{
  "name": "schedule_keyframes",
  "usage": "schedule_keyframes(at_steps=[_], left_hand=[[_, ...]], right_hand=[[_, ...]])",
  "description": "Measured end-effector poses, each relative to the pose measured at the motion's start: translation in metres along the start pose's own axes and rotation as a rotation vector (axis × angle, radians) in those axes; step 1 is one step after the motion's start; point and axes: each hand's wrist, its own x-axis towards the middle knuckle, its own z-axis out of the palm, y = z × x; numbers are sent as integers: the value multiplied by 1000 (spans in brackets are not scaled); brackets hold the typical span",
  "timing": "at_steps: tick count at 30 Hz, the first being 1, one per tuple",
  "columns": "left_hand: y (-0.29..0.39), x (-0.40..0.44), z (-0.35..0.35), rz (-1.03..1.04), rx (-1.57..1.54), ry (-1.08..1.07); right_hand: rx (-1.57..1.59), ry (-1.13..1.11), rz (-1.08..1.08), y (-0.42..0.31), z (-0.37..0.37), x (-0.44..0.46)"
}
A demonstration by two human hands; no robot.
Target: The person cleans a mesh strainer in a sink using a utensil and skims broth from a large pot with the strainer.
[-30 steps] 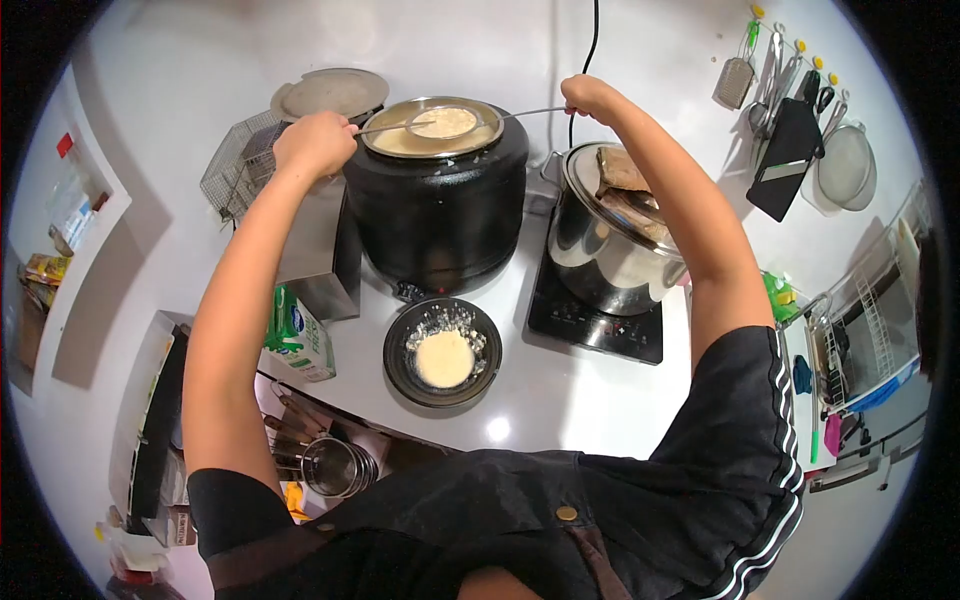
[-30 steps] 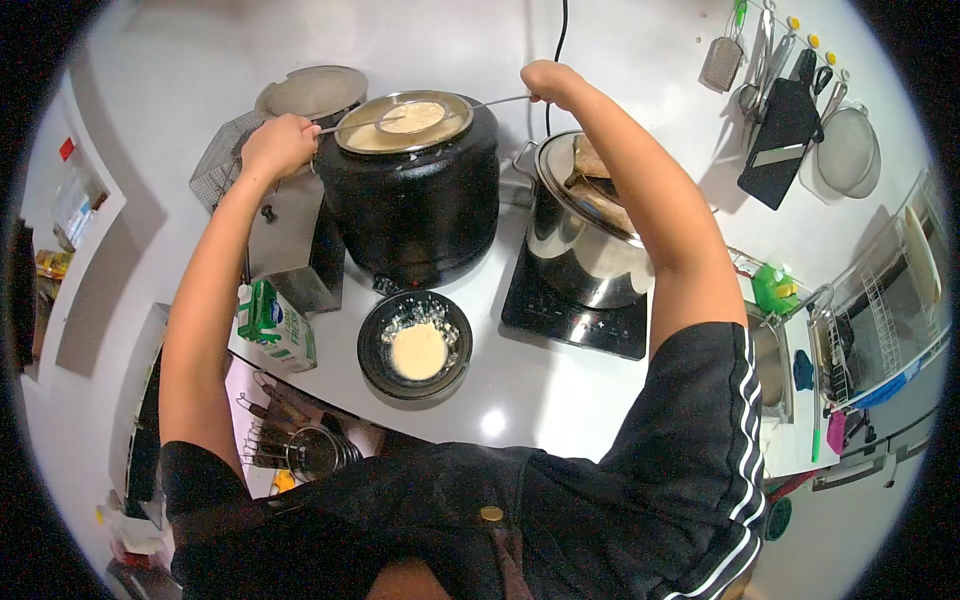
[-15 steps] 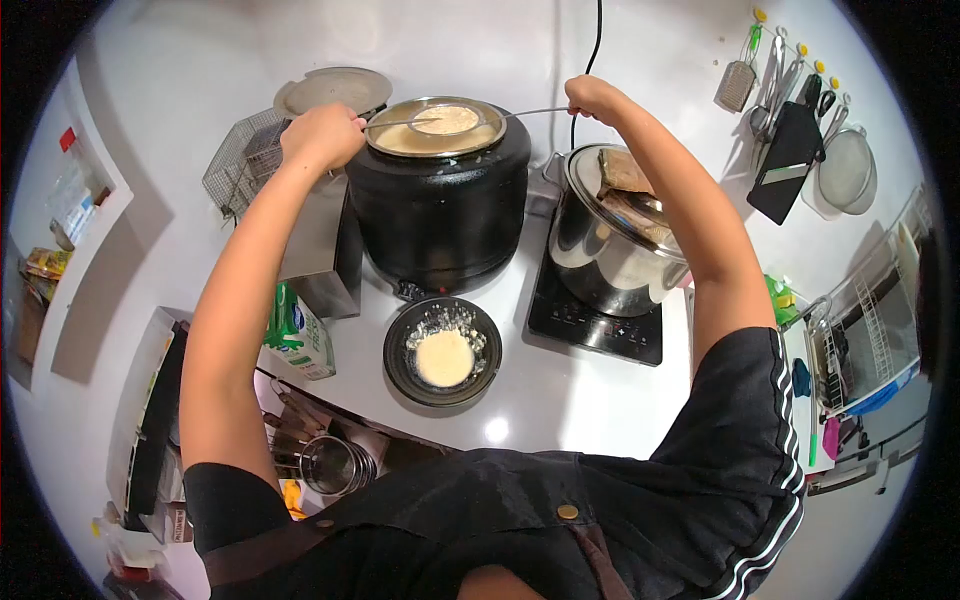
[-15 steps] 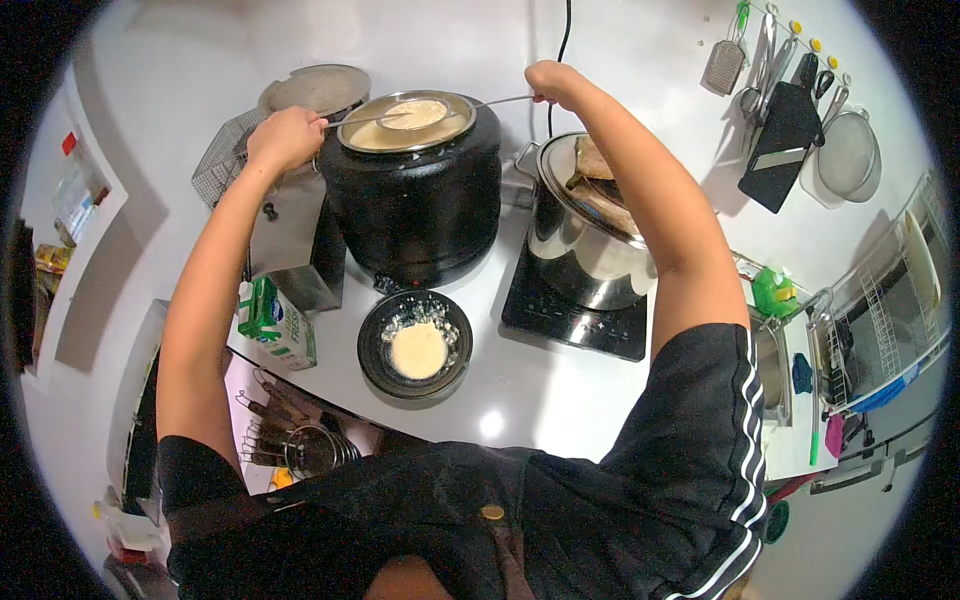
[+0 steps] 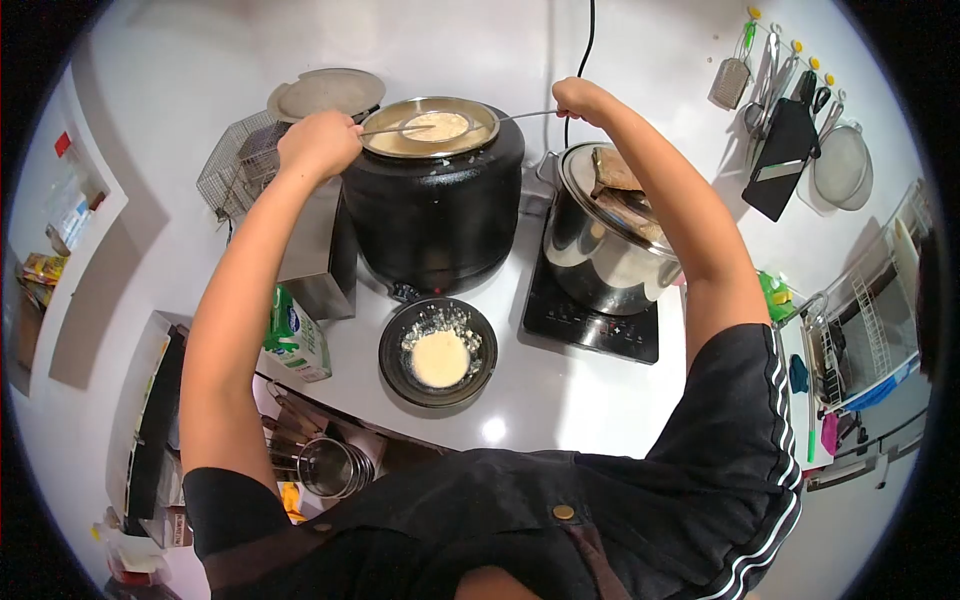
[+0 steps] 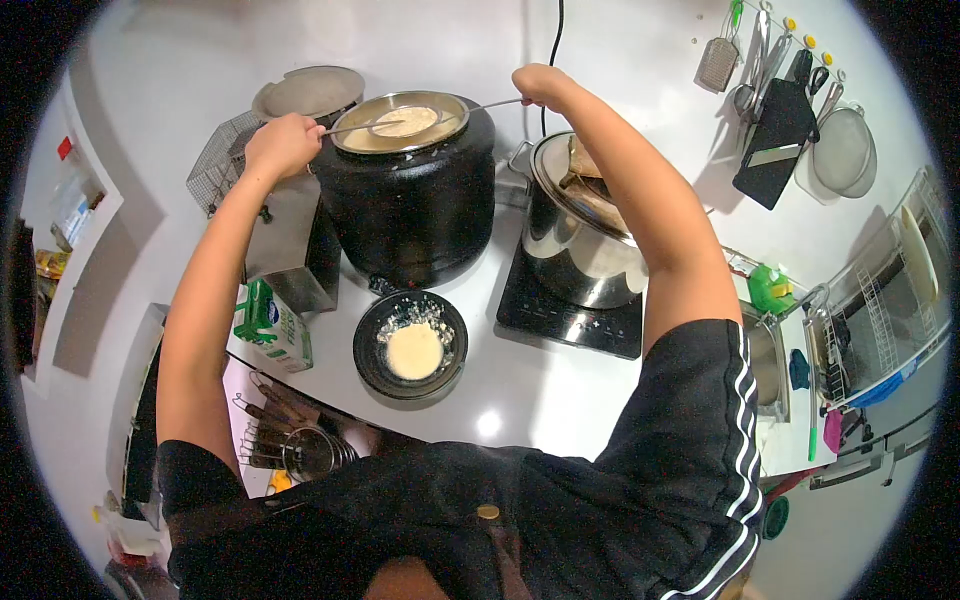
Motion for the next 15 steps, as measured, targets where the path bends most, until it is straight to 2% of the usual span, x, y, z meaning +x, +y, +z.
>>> schedule_keyframes(at_steps=[3,6,8,10,12,13,15], left_hand=[[0,0,-4,-12,-17,-57],[-7,1,3,-32,30,-12],[-20,12,14,10,-5,114],[-15,8,11,28,-26,98],[-12,6,10,42,-47,74],[-13,7,11,48,-35,101],[-15,4,11,50,-24,129]], right_hand=[[86,38,23,0,2,-2],[-52,-25,-79,3,-4,-4],[8,3,-61,1,0,-4],[71,37,-38,1,1,-2],[-5,26,19,-1,2,0],[-38,10,-42,1,-1,-2],[-21,11,-34,-1,1,-2]])
